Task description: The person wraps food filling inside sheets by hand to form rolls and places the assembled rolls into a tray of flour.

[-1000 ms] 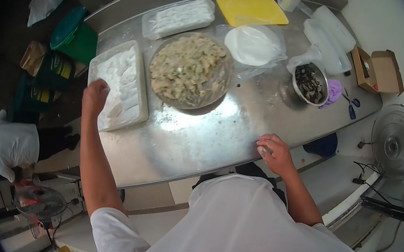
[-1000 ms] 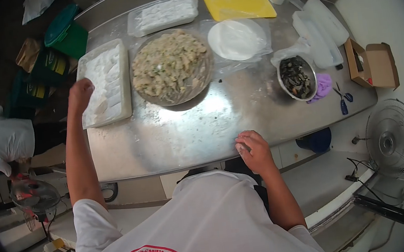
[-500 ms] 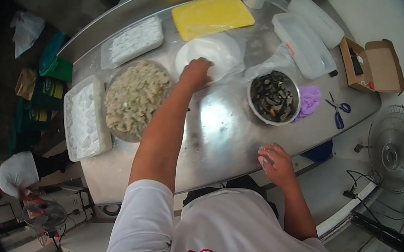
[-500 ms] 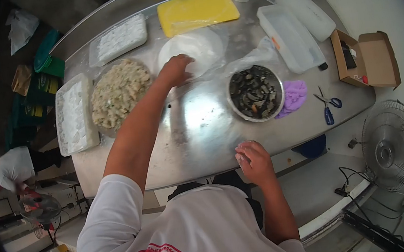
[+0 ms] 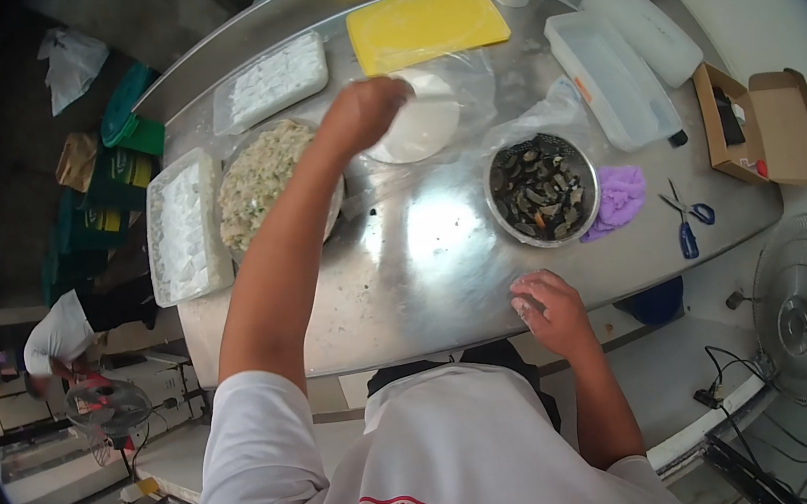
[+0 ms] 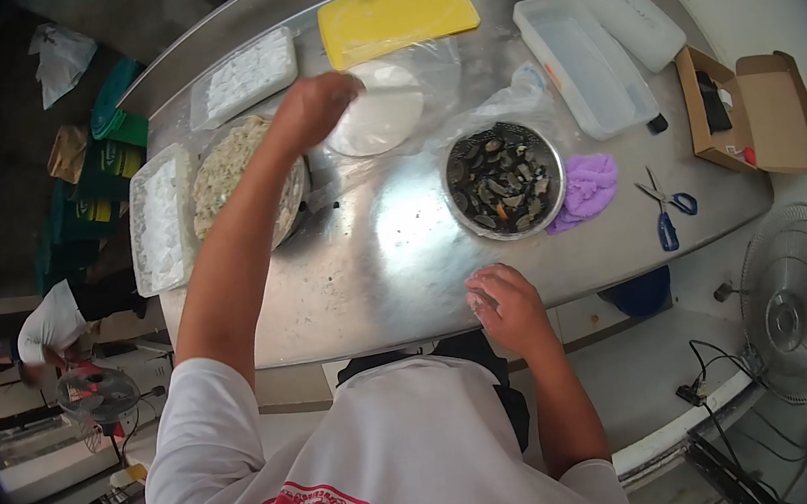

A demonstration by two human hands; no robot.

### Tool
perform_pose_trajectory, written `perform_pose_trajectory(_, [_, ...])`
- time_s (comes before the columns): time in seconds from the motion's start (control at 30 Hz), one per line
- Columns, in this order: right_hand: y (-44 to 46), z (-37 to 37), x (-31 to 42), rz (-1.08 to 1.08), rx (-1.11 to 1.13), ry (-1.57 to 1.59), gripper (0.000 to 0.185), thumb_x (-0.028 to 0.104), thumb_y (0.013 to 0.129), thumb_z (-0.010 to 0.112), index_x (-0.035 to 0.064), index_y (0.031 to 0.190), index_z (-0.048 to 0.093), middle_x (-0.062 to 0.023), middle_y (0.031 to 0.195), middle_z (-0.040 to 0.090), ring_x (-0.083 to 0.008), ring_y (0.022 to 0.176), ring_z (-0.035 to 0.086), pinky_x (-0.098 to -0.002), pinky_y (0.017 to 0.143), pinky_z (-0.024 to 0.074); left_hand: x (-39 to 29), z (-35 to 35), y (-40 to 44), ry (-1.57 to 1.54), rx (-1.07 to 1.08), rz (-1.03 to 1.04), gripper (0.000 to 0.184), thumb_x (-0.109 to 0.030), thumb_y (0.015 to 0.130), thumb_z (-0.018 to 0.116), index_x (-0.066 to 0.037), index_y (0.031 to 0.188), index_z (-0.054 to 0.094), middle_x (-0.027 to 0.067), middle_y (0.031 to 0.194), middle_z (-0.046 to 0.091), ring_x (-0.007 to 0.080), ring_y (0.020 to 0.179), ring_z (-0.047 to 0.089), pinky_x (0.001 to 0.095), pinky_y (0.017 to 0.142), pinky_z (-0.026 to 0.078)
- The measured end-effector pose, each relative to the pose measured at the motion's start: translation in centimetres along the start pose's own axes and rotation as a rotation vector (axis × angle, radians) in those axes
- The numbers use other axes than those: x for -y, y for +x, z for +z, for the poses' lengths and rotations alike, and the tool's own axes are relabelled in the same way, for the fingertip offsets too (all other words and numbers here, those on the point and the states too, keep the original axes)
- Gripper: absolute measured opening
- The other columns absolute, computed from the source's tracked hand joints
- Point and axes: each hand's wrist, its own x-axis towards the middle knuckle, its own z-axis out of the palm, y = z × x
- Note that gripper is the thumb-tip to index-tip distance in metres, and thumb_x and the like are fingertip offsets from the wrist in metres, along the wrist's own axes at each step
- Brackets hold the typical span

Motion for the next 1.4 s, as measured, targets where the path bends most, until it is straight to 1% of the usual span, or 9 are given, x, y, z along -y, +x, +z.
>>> perform_pose_trajectory(0.17, [1.8,3.8,2.4,-0.066,0.065,0.126,0.015,0.005,0.085,0.072,-0.0005,0.098,0.071,-0.0161,0.101,0.07,-0.0325,0.099,0.068,-0.0389,0.088,0.0539,-2.8,0.6,-15.0,0.192,0.082,0.217,0.005,-0.012,0.084,0.061,-0.011,0.087,0.065,0.0059,0.087,0.061,0.0263,0.087,0.064,0.0406,0.073,0.055])
perform_pose_trajectory(0.33, [3.5,12.0,7.0,-0.219,0.241,0.366,0.018,0.008,0.085,0.074,0.0,0.1,0.071,-0.0162,0.105,0.07,-0.0319,0.101,0.068,-0.0379,0.09,0.0534,-2.7,1.0,-31.4,0.23,0.143,0.057,0.005,-0.014,0.079,0.062,-0.012,0.084,0.062,0.0041,0.087,0.06,0.0231,0.088,0.063,0.0386,0.074,0.054])
perform_pose_trajectory(0.53, [3.4,24.9,10.4,-0.385,0.536,0.197,0.035,0.012,0.079,0.078,0.0031,0.112,0.068,-0.0145,0.11,0.066,-0.0333,0.104,0.062,-0.0419,0.093,0.0499,0.1,1.9,-44.1,0.071,0.086,-0.154,0.013,-0.012,0.077,0.069,-0.011,0.091,0.07,0.0054,0.089,0.066,0.0262,0.09,0.064,0.0403,0.082,0.053])
perform_pose_trajectory(0.67, [2.3,29.3,8.9,-0.456,0.441,-0.148,0.047,0.015,0.078,0.078,0.0054,0.122,0.064,-0.0126,0.106,0.062,-0.0347,0.099,0.058,-0.0443,0.092,0.0465,1.2,1.8,-46.4,-0.179,-0.076,-0.24,0.017,-0.011,0.08,0.072,-0.008,0.096,0.072,0.0101,0.085,0.067,0.0322,0.087,0.064,0.0448,0.082,0.052])
perform_pose_trajectory(0.77, [2.1,30.3,8.6,-0.24,0.343,-0.136,0.042,0.008,0.08,0.074,0.0029,0.12,0.063,-0.0158,0.105,0.063,-0.0364,0.097,0.061,-0.0443,0.088,0.0501,1.4,1.5,-45.6,-0.302,-0.114,-0.652,0.028,-0.013,0.083,0.073,-0.008,0.11,0.07,0.0157,0.085,0.068,0.0384,0.085,0.064,0.0491,0.081,0.051])
perform_pose_trajectory(0.83, [2.4,30.5,9.8,-0.009,0.261,-0.101,0.038,0.003,0.081,0.073,0.0014,0.118,0.064,-0.0187,0.103,0.063,-0.0384,0.094,0.063,-0.044,0.084,0.0528,1.9,2.0,-45.0,-0.291,-0.137,-0.629,0.029,-0.014,0.083,0.073,-0.008,0.111,0.07,0.0153,0.085,0.068,0.0377,0.086,0.064,0.0485,0.081,0.052])
perform_pose_trajectory(0.97, [2.4,31.5,9.7,-0.131,0.195,-0.26,0.036,0.006,0.081,0.073,0.0045,0.115,0.066,-0.0158,0.101,0.062,-0.0349,0.088,0.064,-0.0414,0.079,0.0529,2.8,2.4,-44.3,-0.247,-0.141,-0.58,0.025,-0.013,0.085,0.071,-0.008,0.109,0.07,0.0129,0.093,0.068,0.0345,0.089,0.065,0.0458,0.079,0.054])
perform_pose_trajectory(1.33, [4.3,30.8,11.3,0.05,0.379,-0.302,0.041,0.006,0.08,0.075,0.0036,0.12,0.065,-0.0178,0.11,0.062,-0.0377,0.104,0.062,-0.0428,0.091,0.0511,1.1,4.4,-43.1,-0.324,-0.092,-0.481,0.013,-0.015,0.084,0.07,-0.009,0.095,0.066,0.0104,0.093,0.063,0.0348,0.082,0.067,0.0474,0.07,0.055])
perform_pose_trajectory(1.4, [6.2,29.6,12.2,-0.096,0.288,-0.331,0.045,0.011,0.081,0.076,0.0024,0.123,0.063,-0.0189,0.115,0.062,-0.0395,0.108,0.06,-0.0446,0.095,0.0494,1.1,4.5,-43.3,-0.318,-0.087,-0.449,0.014,-0.016,0.084,0.071,-0.01,0.096,0.066,0.0098,0.093,0.062,0.033,0.081,0.068,0.047,0.07,0.056])
